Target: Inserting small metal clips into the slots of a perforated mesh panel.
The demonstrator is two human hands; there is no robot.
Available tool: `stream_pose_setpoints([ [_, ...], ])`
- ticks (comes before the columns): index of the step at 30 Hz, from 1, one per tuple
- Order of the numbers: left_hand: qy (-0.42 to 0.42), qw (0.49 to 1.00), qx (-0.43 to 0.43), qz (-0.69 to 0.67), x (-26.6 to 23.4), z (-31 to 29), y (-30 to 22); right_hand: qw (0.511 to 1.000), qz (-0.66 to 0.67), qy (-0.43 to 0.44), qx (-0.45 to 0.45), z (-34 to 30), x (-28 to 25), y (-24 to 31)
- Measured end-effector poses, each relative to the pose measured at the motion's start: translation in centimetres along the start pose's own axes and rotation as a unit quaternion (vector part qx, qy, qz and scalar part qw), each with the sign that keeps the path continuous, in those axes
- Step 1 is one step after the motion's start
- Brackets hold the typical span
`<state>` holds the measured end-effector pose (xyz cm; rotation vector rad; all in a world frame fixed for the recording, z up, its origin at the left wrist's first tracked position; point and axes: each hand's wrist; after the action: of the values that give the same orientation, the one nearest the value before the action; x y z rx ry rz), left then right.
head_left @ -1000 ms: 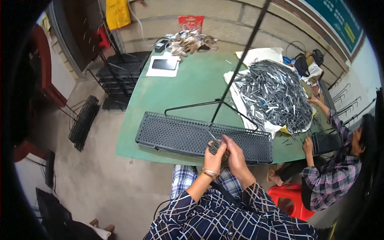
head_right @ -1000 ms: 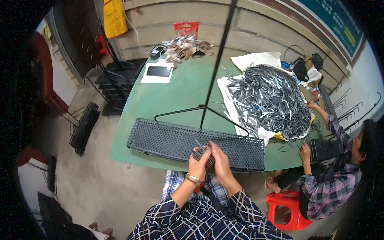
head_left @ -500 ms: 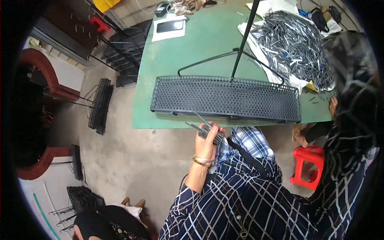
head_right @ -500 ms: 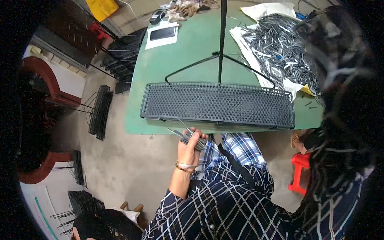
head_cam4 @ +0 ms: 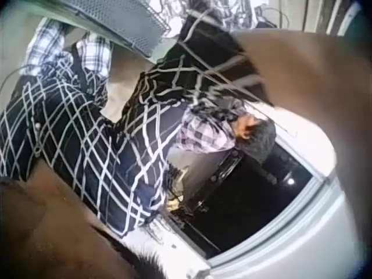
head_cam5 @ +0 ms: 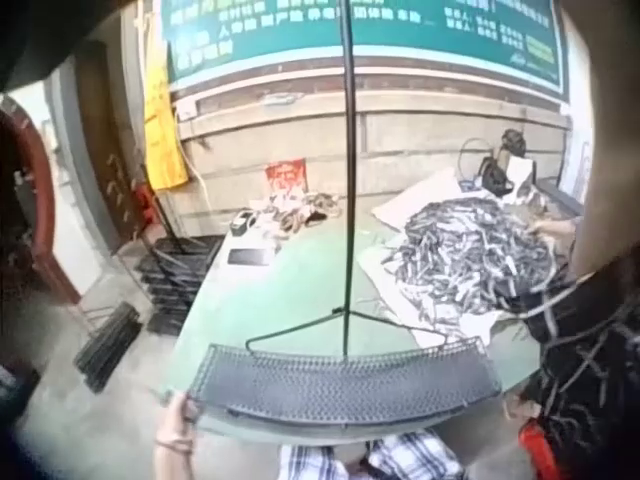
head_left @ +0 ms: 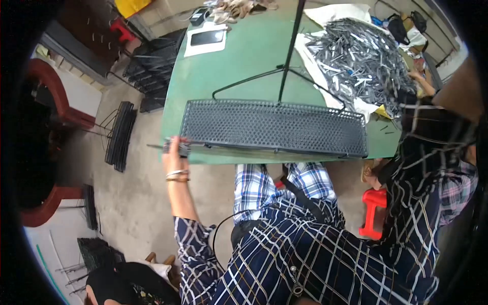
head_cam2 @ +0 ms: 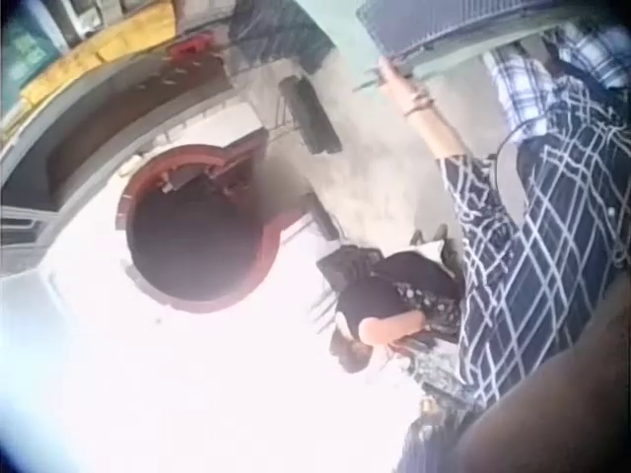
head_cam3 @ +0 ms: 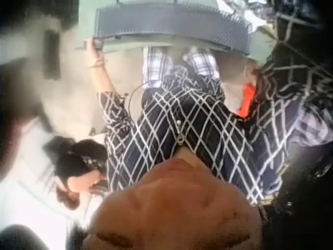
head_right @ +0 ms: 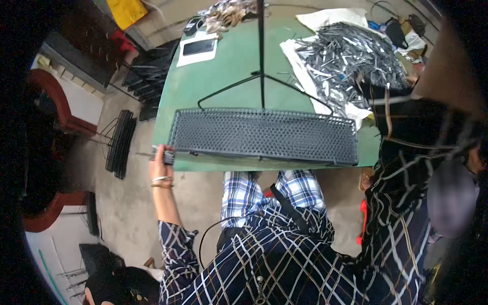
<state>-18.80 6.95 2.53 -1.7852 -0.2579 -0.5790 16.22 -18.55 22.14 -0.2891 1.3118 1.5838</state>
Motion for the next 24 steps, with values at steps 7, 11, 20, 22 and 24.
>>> stream_pose_setpoints([
  [7, -0.074, 0.971, -0.04, 0.222, -5.9, 5.3, -3.6, 0.952, 0.068, -0.191, 0.23, -7.8, -4.3, -7.7],
  [11, -0.039, 0.959, -0.067, 0.271, -3.0, 6.1, -2.9, 0.91, -0.033, -0.232, 0.341, -21.0, 2.4, -18.0],
  [20, -0.005, 0.952, -0.101, 0.288, -4.7, 7.5, -1.9, 0.851, 0.099, -0.284, 0.43, -20.8, 7.4, -18.5],
  [22, -0.008, 0.954, -0.092, 0.285, -4.0, 6.8, -1.9, 0.838, 0.156, -0.315, 0.417, -20.9, 7.4, -18.8],
  [24, -0.008, 0.955, -0.084, 0.285, -3.5, 6.2, -1.7, 0.839, 0.138, -0.289, 0.44, -20.9, 7.1, -18.7],
])
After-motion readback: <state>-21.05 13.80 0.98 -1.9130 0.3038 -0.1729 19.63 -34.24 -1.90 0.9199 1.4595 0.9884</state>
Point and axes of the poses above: each hand's wrist, its own z-axis towards the middle knuckle, its own x-axis out of the palm, y = z × x, and after that the axes turned 7 degrees about -z, right-handed
